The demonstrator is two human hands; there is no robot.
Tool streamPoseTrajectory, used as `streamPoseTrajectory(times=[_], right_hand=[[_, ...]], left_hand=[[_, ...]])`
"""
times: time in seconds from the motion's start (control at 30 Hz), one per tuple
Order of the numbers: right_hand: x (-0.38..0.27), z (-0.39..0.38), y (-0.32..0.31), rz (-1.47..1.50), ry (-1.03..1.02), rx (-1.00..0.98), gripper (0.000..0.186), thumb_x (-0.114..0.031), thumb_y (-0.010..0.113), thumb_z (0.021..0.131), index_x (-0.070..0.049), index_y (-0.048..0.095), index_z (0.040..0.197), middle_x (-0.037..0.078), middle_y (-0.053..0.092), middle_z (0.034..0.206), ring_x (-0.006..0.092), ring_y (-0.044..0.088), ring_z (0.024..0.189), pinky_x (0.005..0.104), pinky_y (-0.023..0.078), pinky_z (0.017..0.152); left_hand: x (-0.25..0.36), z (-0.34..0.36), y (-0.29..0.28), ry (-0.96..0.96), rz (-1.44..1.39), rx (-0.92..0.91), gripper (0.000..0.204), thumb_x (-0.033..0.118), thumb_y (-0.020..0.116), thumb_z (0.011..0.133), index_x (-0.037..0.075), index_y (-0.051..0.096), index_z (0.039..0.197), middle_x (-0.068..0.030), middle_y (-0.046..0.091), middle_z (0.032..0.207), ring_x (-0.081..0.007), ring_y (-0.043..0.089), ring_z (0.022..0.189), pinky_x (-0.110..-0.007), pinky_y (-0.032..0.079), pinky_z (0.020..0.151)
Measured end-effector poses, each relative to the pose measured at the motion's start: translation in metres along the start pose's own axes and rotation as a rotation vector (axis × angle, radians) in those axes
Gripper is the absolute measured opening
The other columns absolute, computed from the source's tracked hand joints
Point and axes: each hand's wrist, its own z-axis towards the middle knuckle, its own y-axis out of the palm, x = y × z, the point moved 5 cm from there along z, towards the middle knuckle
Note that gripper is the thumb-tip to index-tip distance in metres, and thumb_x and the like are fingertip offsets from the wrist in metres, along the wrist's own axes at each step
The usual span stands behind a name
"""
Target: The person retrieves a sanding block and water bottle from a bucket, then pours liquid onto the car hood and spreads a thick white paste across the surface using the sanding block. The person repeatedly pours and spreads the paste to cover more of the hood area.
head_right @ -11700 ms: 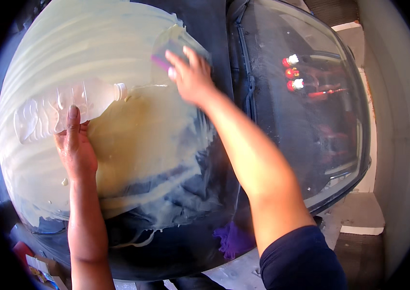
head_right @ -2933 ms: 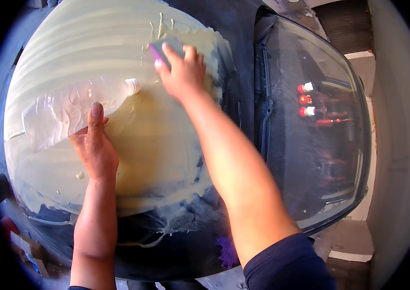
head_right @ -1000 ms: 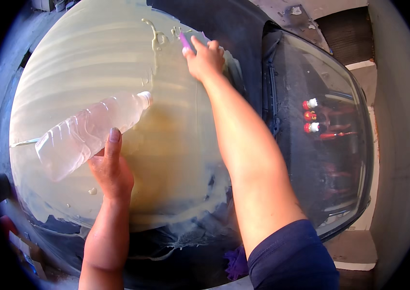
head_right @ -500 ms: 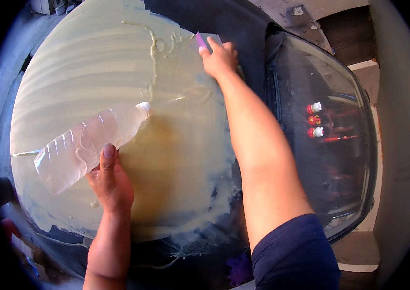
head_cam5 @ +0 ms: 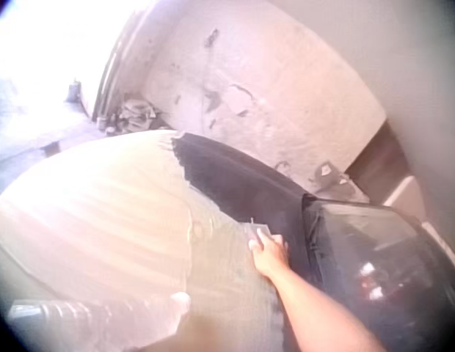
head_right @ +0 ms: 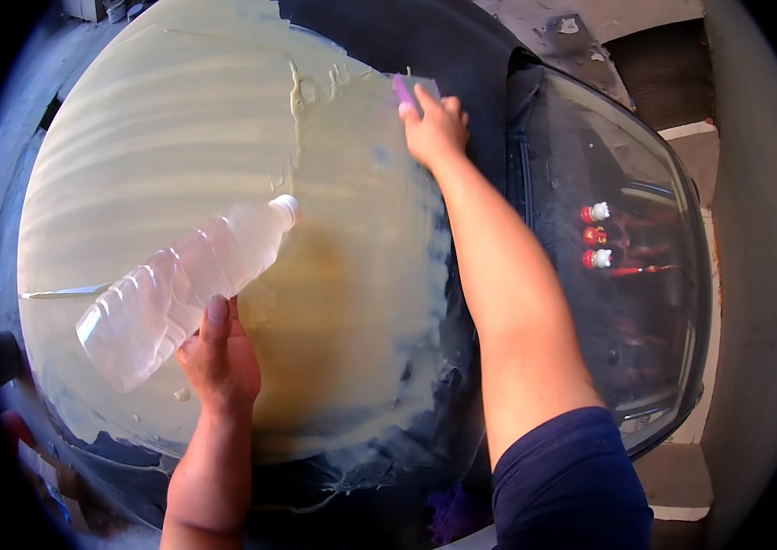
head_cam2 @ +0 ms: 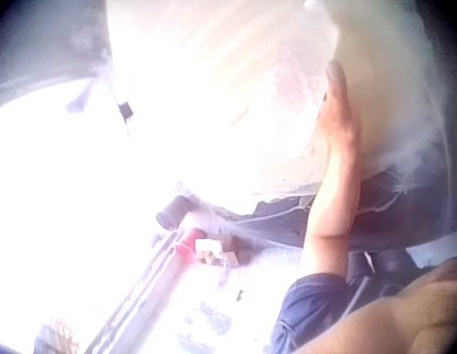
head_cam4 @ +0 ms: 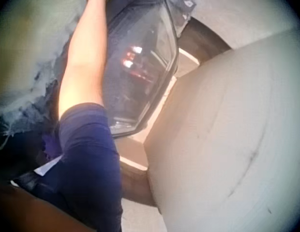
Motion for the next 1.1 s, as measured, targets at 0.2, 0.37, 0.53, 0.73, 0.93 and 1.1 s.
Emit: streamPoseTrajectory(times=[0.2, 0.37, 0.53, 0.73, 0.93, 1.1], right_hand=[[-0.007, -0.059, 0.007, 0.085, -0.143, -0.017, 0.051, -0.043, 0.062, 0.090, -0.025, 0.056, 0.137, 0.018, 0.050, 0.131, 0.0397, 0.048, 0.119, 0.0453, 0.043, 0.100], [-0.010, -0.116, -0.018, 0.011, -0.180, -0.080, 0.052, -0.043, 0.061, 0.090, -0.025, 0.055, 0.138, 0.020, 0.050, 0.132, 0.0401, 0.048, 0.120, 0.0454, 0.043, 0.100], [0.001, 0.001, -0.012, -0.120, 0.047, -0.070, 0.053, -0.047, 0.055, 0.093, -0.025, 0.051, 0.140, 0.016, 0.051, 0.132, 0.0385, 0.047, 0.123, 0.0457, 0.042, 0.102], [0.002, -0.081, -0.003, 0.006, -0.204, -0.084, 0.053, -0.044, 0.059, 0.091, -0.023, 0.054, 0.139, 0.021, 0.053, 0.129, 0.0434, 0.049, 0.120, 0.0470, 0.044, 0.100], [0.010, -0.049, -0.015, -0.027, -0.169, -0.092, 0.051, -0.044, 0.057, 0.092, -0.023, 0.054, 0.139, 0.021, 0.052, 0.132, 0.0422, 0.050, 0.120, 0.0458, 0.043, 0.101], [0.011, 0.005, -0.010, -0.080, -0.046, -0.040, 0.051, -0.040, 0.060, 0.092, -0.021, 0.053, 0.139, 0.022, 0.054, 0.131, 0.0399, 0.052, 0.119, 0.0432, 0.042, 0.102]], left_hand=[[0.004, 0.005, -0.014, 0.061, 0.041, -0.011, 0.069, 0.015, 0.071, 0.089, 0.004, 0.032, 0.145, -0.0106, 0.046, 0.139, -0.0278, 0.044, 0.130, -0.045, 0.033, 0.111], [0.005, 0.005, -0.014, 0.115, 0.035, 0.028, 0.069, 0.017, 0.071, 0.088, 0.003, 0.033, 0.144, -0.0108, 0.047, 0.139, -0.0277, 0.046, 0.129, -0.045, 0.034, 0.111], [0.001, 0.006, -0.005, 0.092, 0.055, -0.021, 0.070, 0.019, 0.072, 0.088, 0.005, 0.034, 0.144, -0.0113, 0.047, 0.139, -0.0279, 0.046, 0.128, -0.045, 0.034, 0.111], [0.007, 0.008, -0.014, 0.106, 0.094, -0.009, 0.071, 0.020, 0.072, 0.088, 0.006, 0.033, 0.145, -0.0118, 0.045, 0.141, -0.0285, 0.045, 0.130, -0.045, 0.033, 0.112], [0.005, 0.006, -0.011, 0.083, 0.081, -0.048, 0.071, 0.020, 0.072, 0.088, 0.006, 0.032, 0.145, -0.0117, 0.045, 0.141, -0.0296, 0.044, 0.131, -0.047, 0.032, 0.112], [0.000, 0.005, -0.003, 0.077, -0.018, -0.058, 0.071, 0.020, 0.072, 0.088, 0.007, 0.032, 0.146, -0.0114, 0.045, 0.141, -0.0303, 0.044, 0.132, -0.050, 0.033, 0.112]])
